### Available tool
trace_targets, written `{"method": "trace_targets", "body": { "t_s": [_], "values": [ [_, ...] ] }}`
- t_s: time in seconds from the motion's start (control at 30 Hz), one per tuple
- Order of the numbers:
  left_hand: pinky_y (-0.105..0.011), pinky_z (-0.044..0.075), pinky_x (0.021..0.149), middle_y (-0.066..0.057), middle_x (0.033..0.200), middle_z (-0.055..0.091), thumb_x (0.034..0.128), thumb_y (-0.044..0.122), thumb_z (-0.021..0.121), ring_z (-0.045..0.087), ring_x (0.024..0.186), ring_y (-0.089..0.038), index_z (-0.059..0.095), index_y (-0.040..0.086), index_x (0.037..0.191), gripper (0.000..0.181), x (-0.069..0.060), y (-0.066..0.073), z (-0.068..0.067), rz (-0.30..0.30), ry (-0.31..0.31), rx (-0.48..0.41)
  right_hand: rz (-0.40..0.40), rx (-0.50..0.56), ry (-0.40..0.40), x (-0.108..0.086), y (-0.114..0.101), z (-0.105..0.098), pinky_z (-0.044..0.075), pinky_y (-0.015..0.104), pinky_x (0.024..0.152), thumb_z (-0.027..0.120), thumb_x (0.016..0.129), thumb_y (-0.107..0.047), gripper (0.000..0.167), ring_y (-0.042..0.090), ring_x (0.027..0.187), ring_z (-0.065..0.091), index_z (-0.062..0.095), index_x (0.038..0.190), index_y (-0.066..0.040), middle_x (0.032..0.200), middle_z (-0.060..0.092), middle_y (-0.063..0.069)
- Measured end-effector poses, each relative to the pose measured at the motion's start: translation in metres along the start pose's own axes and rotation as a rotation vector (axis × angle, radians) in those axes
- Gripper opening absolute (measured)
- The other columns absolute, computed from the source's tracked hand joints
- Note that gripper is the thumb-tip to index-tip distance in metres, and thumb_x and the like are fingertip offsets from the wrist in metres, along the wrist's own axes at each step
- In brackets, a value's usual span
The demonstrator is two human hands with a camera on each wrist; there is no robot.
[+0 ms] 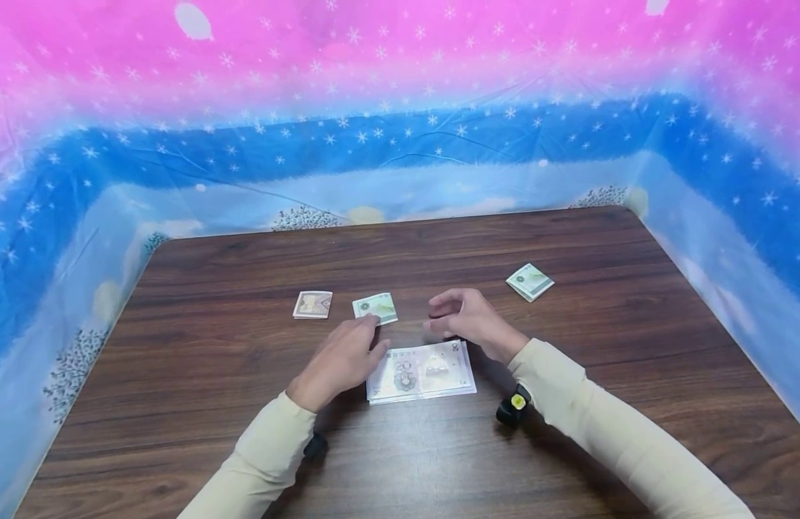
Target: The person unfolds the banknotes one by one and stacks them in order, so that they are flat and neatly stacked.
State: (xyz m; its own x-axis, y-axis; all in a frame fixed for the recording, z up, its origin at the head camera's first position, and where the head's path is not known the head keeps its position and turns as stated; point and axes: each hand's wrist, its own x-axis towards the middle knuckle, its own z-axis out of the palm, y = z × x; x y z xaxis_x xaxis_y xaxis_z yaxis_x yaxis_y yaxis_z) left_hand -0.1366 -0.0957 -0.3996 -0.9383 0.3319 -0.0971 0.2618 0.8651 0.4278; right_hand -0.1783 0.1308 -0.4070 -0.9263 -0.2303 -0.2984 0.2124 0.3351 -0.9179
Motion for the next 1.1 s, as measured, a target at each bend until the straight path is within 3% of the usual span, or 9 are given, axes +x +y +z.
{"method": "trace_targets", "body": {
  "t_s": [0.13, 0.27, 0.47, 0.67, 0.8, 0.93, 1.1],
  "values": [
    [-0.044, 0.053, 0.078, -0.008, 0.097, 0.066, 0.1007, 0.025, 0.063, 0.064, 0.092, -0.027, 0.061, 0.002, 0.117, 0.029, 0.002, 0.005, 0.001, 0.042, -0.004, -0.010, 0.034, 0.103, -0.037, 0.003, -0.002, 0.002, 0.060, 0.035, 0.084, 0.074, 0.088, -0.001, 0.048, 0.028, 0.107, 0.068, 0.056, 0.132, 0.007, 0.125, 0.064, 0.023],
    [-0.041, 0.051, 0.072, -0.004, 0.088, 0.061, 0.1007, 0.025, 0.063, 0.059, 0.082, -0.022, 0.061, 0.003, 0.112, 0.025, 0.005, 0.010, 0.003, 0.077, -0.032, -0.016, 0.054, 0.188, -0.080, 0.006, -0.002, 0.006, 0.058, 0.038, 0.093, 0.068, 0.092, 0.000, 0.048, 0.032, 0.113, 0.066, 0.051, 0.136, 0.008, 0.130, 0.059, 0.025],
    [-0.043, 0.053, 0.083, -0.008, 0.102, 0.066, 0.1021, 0.026, 0.061, 0.062, 0.094, -0.022, 0.060, 0.003, 0.120, 0.029, 0.006, 0.013, 0.004, 0.095, -0.073, -0.047, 0.079, 0.235, -0.098, 0.007, -0.004, 0.010, 0.056, 0.040, 0.097, 0.068, 0.092, -0.004, 0.050, 0.030, 0.112, 0.065, 0.050, 0.138, 0.007, 0.128, 0.057, 0.021],
    [-0.045, 0.053, 0.085, -0.009, 0.106, 0.067, 0.1031, 0.027, 0.059, 0.064, 0.100, -0.025, 0.059, 0.002, 0.122, 0.031, 0.005, 0.014, 0.004, 0.095, -0.076, -0.050, 0.101, 0.273, -0.097, 0.009, -0.005, 0.010, 0.053, 0.041, 0.102, 0.065, 0.095, -0.004, 0.048, 0.034, 0.119, 0.062, 0.049, 0.138, 0.009, 0.130, 0.058, 0.023],
    [-0.047, 0.053, 0.093, -0.013, 0.117, 0.068, 0.1033, 0.027, 0.059, 0.064, 0.110, -0.030, 0.058, 0.001, 0.129, 0.037, 0.004, 0.016, 0.004, 0.099, -0.068, -0.049, 0.116, 0.375, -0.069, 0.008, -0.006, 0.010, 0.051, 0.040, 0.105, 0.063, 0.096, 0.002, 0.046, 0.037, 0.124, 0.059, 0.048, 0.138, 0.011, 0.132, 0.056, 0.026],
    [-0.048, 0.049, 0.102, -0.016, 0.131, 0.064, 0.1041, 0.027, 0.057, 0.060, 0.121, -0.032, 0.055, -0.001, 0.136, 0.043, 0.003, 0.017, 0.006, 0.113, -0.075, -0.067, 0.109, 0.480, -0.035, 0.010, -0.004, 0.013, 0.053, 0.039, 0.102, 0.063, 0.094, 0.006, 0.044, 0.032, 0.113, 0.065, 0.047, 0.135, 0.014, 0.125, 0.058, 0.024],
    [-0.047, 0.044, 0.110, -0.015, 0.143, 0.057, 0.1049, 0.026, 0.056, 0.053, 0.132, -0.030, 0.049, 0.001, 0.145, 0.047, 0.001, 0.020, 0.006, 0.155, -0.086, -0.109, 0.092, 0.490, -0.004, 0.011, -0.001, 0.017, 0.057, 0.040, 0.095, 0.067, 0.093, 0.005, 0.040, 0.024, 0.093, 0.070, 0.050, 0.127, 0.014, 0.114, 0.061, 0.022]
  ]
}}
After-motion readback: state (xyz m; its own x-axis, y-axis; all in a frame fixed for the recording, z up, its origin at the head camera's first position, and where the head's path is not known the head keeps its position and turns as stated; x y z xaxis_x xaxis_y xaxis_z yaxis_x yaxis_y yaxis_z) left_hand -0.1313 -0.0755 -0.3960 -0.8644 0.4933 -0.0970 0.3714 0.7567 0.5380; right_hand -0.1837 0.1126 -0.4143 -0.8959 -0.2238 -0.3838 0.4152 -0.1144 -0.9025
